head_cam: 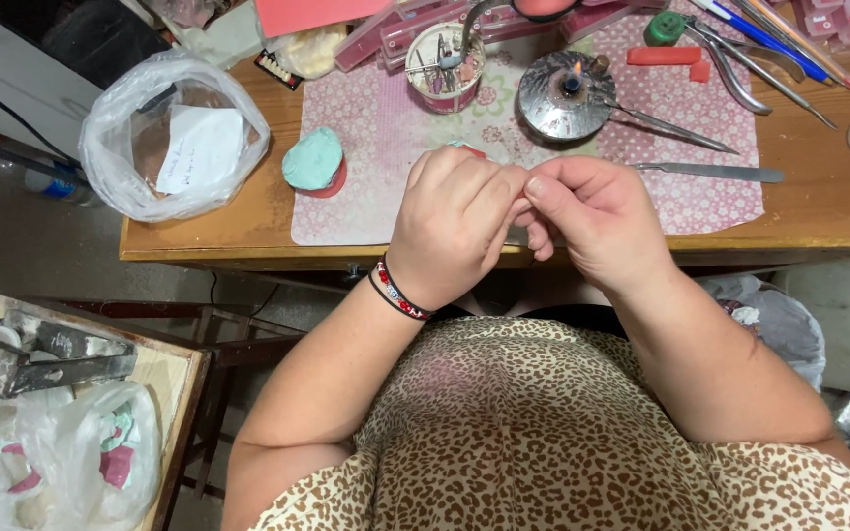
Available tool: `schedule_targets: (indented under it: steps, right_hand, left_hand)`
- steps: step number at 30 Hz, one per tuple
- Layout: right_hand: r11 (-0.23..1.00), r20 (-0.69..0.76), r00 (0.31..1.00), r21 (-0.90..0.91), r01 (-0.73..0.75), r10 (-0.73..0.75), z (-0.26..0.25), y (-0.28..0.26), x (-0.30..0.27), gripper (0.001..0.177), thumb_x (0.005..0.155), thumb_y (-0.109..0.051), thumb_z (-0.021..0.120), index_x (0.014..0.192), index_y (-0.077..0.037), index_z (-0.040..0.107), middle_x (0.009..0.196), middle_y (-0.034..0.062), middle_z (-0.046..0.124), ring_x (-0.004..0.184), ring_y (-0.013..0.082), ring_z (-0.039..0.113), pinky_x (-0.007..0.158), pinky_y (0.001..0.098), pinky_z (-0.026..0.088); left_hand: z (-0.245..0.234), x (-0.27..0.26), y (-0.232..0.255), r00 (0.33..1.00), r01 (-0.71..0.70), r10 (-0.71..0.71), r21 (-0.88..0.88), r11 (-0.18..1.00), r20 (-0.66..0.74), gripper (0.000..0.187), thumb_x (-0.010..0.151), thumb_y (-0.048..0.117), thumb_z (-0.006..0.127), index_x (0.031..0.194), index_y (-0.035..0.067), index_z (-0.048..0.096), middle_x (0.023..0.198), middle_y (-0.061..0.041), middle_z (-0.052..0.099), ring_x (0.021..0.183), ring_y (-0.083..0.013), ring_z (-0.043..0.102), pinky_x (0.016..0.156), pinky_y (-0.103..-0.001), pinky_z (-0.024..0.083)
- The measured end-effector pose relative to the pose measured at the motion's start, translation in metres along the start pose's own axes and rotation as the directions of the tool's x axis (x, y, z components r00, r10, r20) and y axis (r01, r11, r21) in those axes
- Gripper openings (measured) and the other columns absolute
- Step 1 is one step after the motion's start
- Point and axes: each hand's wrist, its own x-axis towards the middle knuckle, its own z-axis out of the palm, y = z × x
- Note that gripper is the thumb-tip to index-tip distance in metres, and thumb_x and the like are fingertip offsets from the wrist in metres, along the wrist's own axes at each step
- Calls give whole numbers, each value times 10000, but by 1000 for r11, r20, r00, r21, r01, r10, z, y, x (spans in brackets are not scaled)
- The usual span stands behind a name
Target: The person is applying red resin to a dental model, shaping it with their fingers and refining the details using a sculpting tool and a brush.
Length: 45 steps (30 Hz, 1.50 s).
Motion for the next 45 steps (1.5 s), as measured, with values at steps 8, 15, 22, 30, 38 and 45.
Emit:
schedule_targets:
  steps: [8, 15, 22, 30, 38, 45]
  right_hand:
    - [1000, 17, 1000, -2, -19, 19, -8, -4, -2, 184, 1046, -67, 612, 922, 60, 661, 706, 150, 630, 539, 171, 665, 437, 304, 602]
    - [1000, 21, 1000, 7, 14, -14, -14, -8, -6, 186, 1030, -56, 601, 955, 97, 673, 642, 216, 648, 576, 261, 735, 470, 326, 622]
    - [993, 2, 1000, 116, 12, -12, -16, 3, -9, 158, 1003, -49, 630, 1014, 105, 663, 736, 233, 682, 608, 241, 741, 527, 357, 656]
    - [981, -10, 999, 192, -29, 31, -15, -2, -11, 116, 966, -19, 664, 978, 95, 647, 742, 209, 642, 602, 230, 703, 527, 433, 677]
    - [650, 267, 813, -496, 576, -517, -17, -34, -7, 212, 897, 55, 825, 1103, 61, 775, 961, 194, 750, 871, 335, 752, 790, 470, 618]
    - [435, 338, 771, -672, 599, -539, -22, -36, 13, 131, 955, -78, 868, 1063, -24, 817, 989, 177, 671, 921, 364, 656, 862, 496, 556]
  left_hand:
    - [-3, 7, -3, 997, -75, 76, 46, 996, -19, 252, 1063, 268, 577, 999, 62, 708, 834, -44, 581, 804, -267, 619, 747, -408, 546]
    - [-7, 2, 8, 992, 118, -127, -240, 964, -23, 179, 996, 190, 738, 1156, 115, 764, 947, -21, 726, 846, -277, 700, 791, -410, 594]
    - [-8, 4, 15, 985, 152, -170, -320, 935, -29, 149, 981, 170, 757, 1124, 131, 772, 997, -29, 757, 850, -293, 714, 787, -418, 609]
    - [-9, 9, 22, 928, 328, -370, -569, 755, 43, 121, 905, 98, 815, 1019, 119, 778, 953, -59, 743, 817, -284, 690, 785, -415, 594]
    - [-16, 9, 12, 890, 420, -441, -589, 690, 117, 138, 873, 106, 830, 993, 131, 768, 897, -25, 741, 763, -207, 653, 740, -348, 579]
    - [-18, 4, 1, 927, 367, -357, -492, 790, 118, 82, 938, 151, 793, 1019, 147, 778, 979, -42, 774, 864, -290, 714, 820, -415, 584]
